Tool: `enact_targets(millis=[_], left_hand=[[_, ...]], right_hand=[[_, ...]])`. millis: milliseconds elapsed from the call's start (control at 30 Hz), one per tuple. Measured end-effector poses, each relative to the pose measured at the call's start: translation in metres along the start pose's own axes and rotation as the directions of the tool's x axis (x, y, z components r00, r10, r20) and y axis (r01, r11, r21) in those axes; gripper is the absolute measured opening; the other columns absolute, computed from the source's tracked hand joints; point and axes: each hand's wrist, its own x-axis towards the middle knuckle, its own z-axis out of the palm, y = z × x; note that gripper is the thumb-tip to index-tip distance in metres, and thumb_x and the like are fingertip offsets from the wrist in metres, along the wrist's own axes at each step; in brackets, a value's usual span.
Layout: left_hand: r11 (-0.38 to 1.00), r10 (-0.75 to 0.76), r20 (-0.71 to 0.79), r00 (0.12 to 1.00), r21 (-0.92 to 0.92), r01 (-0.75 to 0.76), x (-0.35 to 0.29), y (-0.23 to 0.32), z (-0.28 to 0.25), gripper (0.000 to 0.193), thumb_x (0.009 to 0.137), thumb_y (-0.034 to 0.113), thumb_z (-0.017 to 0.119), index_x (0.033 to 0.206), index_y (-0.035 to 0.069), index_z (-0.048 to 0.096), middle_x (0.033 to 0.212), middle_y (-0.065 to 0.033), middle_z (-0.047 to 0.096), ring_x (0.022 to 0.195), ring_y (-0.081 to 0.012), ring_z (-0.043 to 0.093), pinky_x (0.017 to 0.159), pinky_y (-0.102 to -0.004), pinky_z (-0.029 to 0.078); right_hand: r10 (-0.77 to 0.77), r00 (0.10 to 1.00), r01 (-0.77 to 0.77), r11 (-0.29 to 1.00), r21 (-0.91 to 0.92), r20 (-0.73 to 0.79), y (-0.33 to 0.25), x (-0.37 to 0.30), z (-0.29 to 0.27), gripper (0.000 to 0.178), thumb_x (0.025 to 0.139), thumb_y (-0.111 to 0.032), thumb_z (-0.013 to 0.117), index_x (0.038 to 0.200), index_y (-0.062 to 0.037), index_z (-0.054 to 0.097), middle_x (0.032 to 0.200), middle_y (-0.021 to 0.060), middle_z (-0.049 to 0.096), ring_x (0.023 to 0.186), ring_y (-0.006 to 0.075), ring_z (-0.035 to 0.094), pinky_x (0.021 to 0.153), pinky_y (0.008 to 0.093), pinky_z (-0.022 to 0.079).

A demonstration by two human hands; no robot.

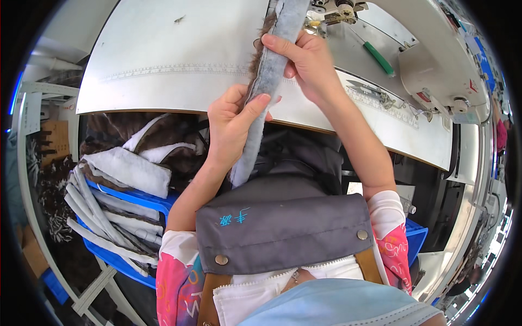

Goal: Sewing a fur trim onto a fabric backing using an industrial sewing machine and precision tools.

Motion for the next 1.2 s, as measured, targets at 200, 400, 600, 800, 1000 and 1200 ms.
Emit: enact_targets(millis=[200,400,600,800,1000,1200], left_hand=[[0.998,-0.060,-0.040,0.997,-0.019,0.059,0.005,-0.003,-0.005,0.017,0.084,0.008,0.065,0.096,-0.004,0.062,0.084,-0.0069,0.067,0.065,-0.0061,0.058,0.058,-0.0183,0.044],[0.996,-0.086,-0.024,0.996,-0.006,0.086,0.007,-0.002,-0.002,0.020,0.083,0.006,0.066,0.101,-0.004,0.063,0.085,-0.0056,0.067,0.065,-0.0057,0.057,0.058,-0.0183,0.045],[0.995,-0.087,0.026,0.996,0.044,0.085,0.008,-0.002,0.003,0.026,0.082,0.005,0.066,0.107,-0.005,0.062,0.089,-0.0071,0.068,0.067,-0.0054,0.057,0.059,-0.0189,0.046],[0.999,-0.045,-0.057,0.997,0.009,0.045,0.004,0.002,0.000,0.034,0.083,0.003,0.064,0.115,-0.007,0.057,0.091,-0.0111,0.067,0.067,-0.0067,0.058,0.059,-0.0188,0.047],[0.998,-0.060,-0.086,0.994,0.025,0.063,-0.005,0.005,-0.004,0.037,0.080,0.000,0.065,0.116,-0.007,0.056,0.089,-0.0094,0.067,0.065,-0.0065,0.058,0.057,-0.0190,0.047],[0.997,-0.063,-0.083,0.995,0.029,0.066,-0.009,0.008,-0.005,0.039,0.077,-0.001,0.068,0.115,-0.005,0.059,0.085,-0.0034,0.065,0.063,-0.0048,0.055,0.056,-0.0187,0.046]], right_hand=[[0.097,0.995,-0.102,0.971,-0.217,-0.031,-0.002,-0.027,-0.033,0.026,0.082,-0.021,0.068,0.098,-0.0003,0.064,0.081,0.0055,0.065,0.063,0.0107,0.057,0.057,0.0241,0.045],[-0.486,0.856,0.189,-0.022,-0.982,0.176,0.001,-0.085,-0.145,0.021,0.083,-0.012,0.063,0.102,-0.0038,0.065,0.105,0.0096,0.062,0.088,0.0235,0.058,0.076,0.0308,0.048],[-0.438,0.894,0.114,0.016,-0.993,0.096,0.016,-0.114,-0.153,0.027,0.079,-0.009,0.065,0.104,-0.0024,0.062,0.099,0.0104,0.060,0.089,0.0279,0.057,0.075,0.0357,0.047],[-0.385,0.892,0.194,-0.150,-0.970,0.238,0.011,-0.111,-0.152,0.024,0.082,-0.007,0.061,0.104,0.0003,0.059,0.096,0.0108,0.061,0.083,0.0283,0.058,0.072,0.0355,0.048],[-0.340,0.887,0.435,0.392,-0.811,0.311,-0.019,-0.083,-0.055,0.022,0.084,-0.004,0.056,0.106,-0.0060,0.057,0.083,0.0105,0.060,0.067,0.0252,0.061,0.057,0.0327,0.048],[-0.434,0.792,0.557,0.225,-0.799,0.430,-0.017,-0.058,-0.016,0.028,0.077,-0.017,0.068,0.102,-0.0102,0.057,0.074,0.0051,0.054,0.058,0.0236,0.057,0.048,0.0345,0.043]])
